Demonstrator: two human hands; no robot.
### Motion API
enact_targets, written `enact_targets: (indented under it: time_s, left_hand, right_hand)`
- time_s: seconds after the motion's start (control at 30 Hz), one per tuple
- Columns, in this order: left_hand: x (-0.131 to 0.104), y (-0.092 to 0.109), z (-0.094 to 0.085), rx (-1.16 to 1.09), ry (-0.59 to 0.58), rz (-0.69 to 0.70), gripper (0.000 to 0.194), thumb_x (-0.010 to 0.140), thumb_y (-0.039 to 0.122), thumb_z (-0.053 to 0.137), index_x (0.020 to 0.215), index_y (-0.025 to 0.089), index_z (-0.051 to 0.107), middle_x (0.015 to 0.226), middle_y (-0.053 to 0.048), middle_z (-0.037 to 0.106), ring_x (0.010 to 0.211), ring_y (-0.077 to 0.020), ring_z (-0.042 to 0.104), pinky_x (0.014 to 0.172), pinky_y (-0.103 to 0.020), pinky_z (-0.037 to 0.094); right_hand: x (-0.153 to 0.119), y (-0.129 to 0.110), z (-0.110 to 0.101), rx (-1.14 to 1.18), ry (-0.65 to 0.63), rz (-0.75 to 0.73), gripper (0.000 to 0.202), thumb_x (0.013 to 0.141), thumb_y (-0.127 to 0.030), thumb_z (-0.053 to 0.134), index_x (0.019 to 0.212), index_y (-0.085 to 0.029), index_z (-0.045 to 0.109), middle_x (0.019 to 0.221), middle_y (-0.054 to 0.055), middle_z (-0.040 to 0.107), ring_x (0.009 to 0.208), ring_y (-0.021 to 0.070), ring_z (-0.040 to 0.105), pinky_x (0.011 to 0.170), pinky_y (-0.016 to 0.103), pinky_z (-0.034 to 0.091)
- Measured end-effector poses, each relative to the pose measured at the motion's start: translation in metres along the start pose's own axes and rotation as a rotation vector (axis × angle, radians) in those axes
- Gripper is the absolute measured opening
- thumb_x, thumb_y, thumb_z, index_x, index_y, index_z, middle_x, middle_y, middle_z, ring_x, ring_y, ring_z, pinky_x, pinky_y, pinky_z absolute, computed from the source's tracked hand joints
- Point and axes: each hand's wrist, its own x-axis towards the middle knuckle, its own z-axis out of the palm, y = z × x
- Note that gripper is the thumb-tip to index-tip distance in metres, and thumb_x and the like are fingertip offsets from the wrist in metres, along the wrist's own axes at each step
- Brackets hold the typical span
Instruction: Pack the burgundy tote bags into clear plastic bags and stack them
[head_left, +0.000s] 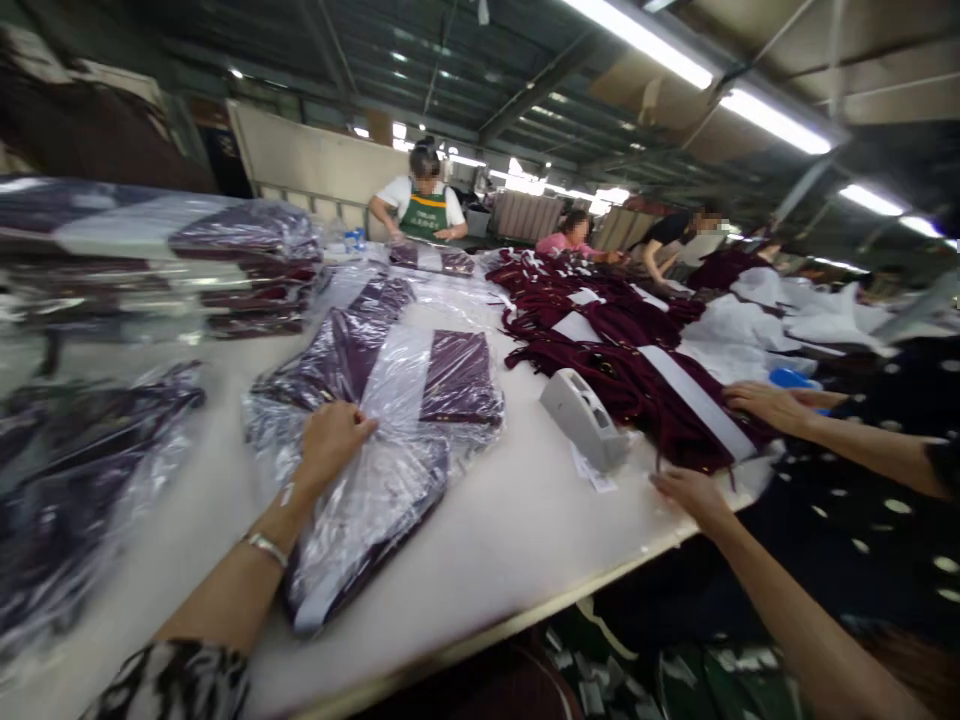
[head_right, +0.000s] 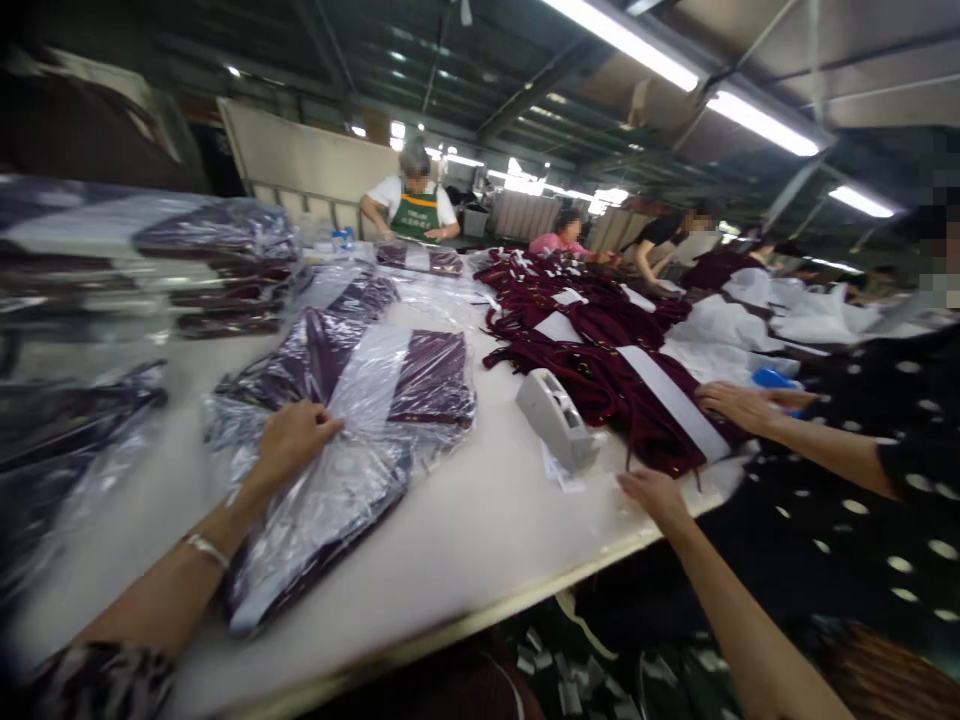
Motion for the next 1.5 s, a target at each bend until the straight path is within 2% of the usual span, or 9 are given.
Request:
enact_targets:
  time_s: [0.17, 0.43, 0.6, 0.73, 0.87, 1.03, 1.27, 1.37, 1.5]
  left_hand:
    - [0.003, -0.001, 0.003, -0.056, 0.044, -0.032, 0.027, 0.083, 0.036, 0.061, 0.082, 0.018, 0.081, 0.089, -0.012, 0.077, 0.098, -0.0296, 0.068, 0.085, -0.037, 0.045]
    - [0.004, -0.006, 0.011, -0.077, 0.055, -0.039, 0.02, 0.083, 0.034, 0.067, 0.083, 0.02, 0.081, 0.091, -0.011, 0.077, 0.1, -0.0287, 0.066, 0.088, -0.038, 0.045]
    - [0.006, -0.009, 0.015, -0.101, 0.065, -0.042, 0.02, 0.087, 0.031, 0.065, 0.084, 0.019, 0.081, 0.091, -0.013, 0.076, 0.102, -0.0295, 0.065, 0.09, -0.04, 0.044]
    - [0.006, -0.012, 0.018, -0.116, 0.075, -0.019, 0.016, 0.086, 0.031, 0.069, 0.085, 0.018, 0.08, 0.094, -0.012, 0.075, 0.104, -0.0286, 0.062, 0.092, -0.041, 0.043]
    - [0.006, -0.014, 0.02, -0.139, 0.062, 0.006, 0.017, 0.086, 0.033, 0.071, 0.085, 0.019, 0.079, 0.098, -0.012, 0.075, 0.104, -0.0283, 0.06, 0.093, -0.042, 0.042]
    - [0.007, -0.015, 0.022, -0.158, 0.075, 0.001, 0.014, 0.084, 0.033, 0.073, 0.079, 0.02, 0.077, 0.095, -0.01, 0.075, 0.104, -0.0275, 0.059, 0.092, -0.041, 0.041]
    - [0.006, -0.014, 0.014, -0.155, 0.055, -0.004, 0.012, 0.083, 0.032, 0.072, 0.081, 0.02, 0.073, 0.094, -0.008, 0.074, 0.103, -0.0273, 0.061, 0.088, -0.039, 0.04]
    - [0.005, -0.012, 0.008, -0.145, 0.039, -0.021, 0.013, 0.082, 0.033, 0.07, 0.078, 0.02, 0.072, 0.091, -0.007, 0.074, 0.101, -0.027, 0.062, 0.085, -0.037, 0.04]
    - [0.006, -0.009, 0.002, -0.117, 0.022, -0.02, 0.017, 0.082, 0.036, 0.066, 0.077, 0.021, 0.072, 0.089, -0.007, 0.075, 0.098, -0.0269, 0.064, 0.079, -0.034, 0.039]
  right_hand:
    - [-0.008, -0.056, 0.025, -0.099, -0.333, -0.103, 0.038, 0.063, -0.062, 0.072, 0.063, -0.025, 0.072, 0.072, 0.01, 0.07, 0.072, 0.0269, 0.064, 0.07, 0.039, 0.052]
    - [-0.04, -0.303, 0.233, -0.322, -1.183, -0.692, 0.022, 0.078, -0.04, 0.068, 0.083, -0.019, 0.075, 0.075, -0.001, 0.07, 0.068, 0.0135, 0.058, 0.063, 0.023, 0.042]
    - [-0.016, -0.333, 0.342, -0.909, -1.0, -0.966, 0.013, 0.067, -0.033, 0.08, 0.065, -0.021, 0.074, 0.062, -0.001, 0.066, 0.07, 0.0183, 0.065, 0.063, 0.025, 0.043]
    - [0.002, -0.334, 0.379, -1.055, -0.906, -0.958, 0.029, 0.05, -0.033, 0.092, 0.05, -0.021, 0.066, 0.056, 0.004, 0.064, 0.08, 0.0284, 0.07, 0.072, 0.032, 0.047]
    - [0.028, -0.328, 0.378, -1.035, -0.812, -0.966, 0.042, 0.044, -0.047, 0.096, 0.064, -0.02, 0.07, 0.068, 0.006, 0.069, 0.085, 0.0297, 0.07, 0.074, 0.033, 0.048]
    - [0.048, -0.302, 0.355, -0.77, -0.824, -0.914, 0.049, 0.07, -0.045, 0.085, 0.109, -0.018, 0.072, 0.096, 0.005, 0.074, 0.085, 0.0203, 0.069, 0.074, 0.027, 0.05]
    - [0.011, -0.249, 0.331, -0.507, -0.177, -0.969, 0.077, 0.081, -0.035, 0.077, 0.149, -0.019, 0.047, 0.153, 0.016, 0.049, 0.139, 0.0344, 0.045, 0.112, 0.051, 0.037]
    - [0.026, -0.222, 0.264, -0.324, -0.033, -0.929, 0.054, 0.086, -0.035, 0.068, 0.137, -0.018, 0.061, 0.145, 0.015, 0.058, 0.135, 0.0306, 0.05, 0.113, 0.046, 0.038]
    - [0.064, -0.157, 0.121, -0.209, 0.185, -0.52, 0.035, 0.088, -0.045, 0.06, 0.106, -0.019, 0.076, 0.106, 0.01, 0.077, 0.099, 0.0273, 0.069, 0.093, 0.038, 0.048]
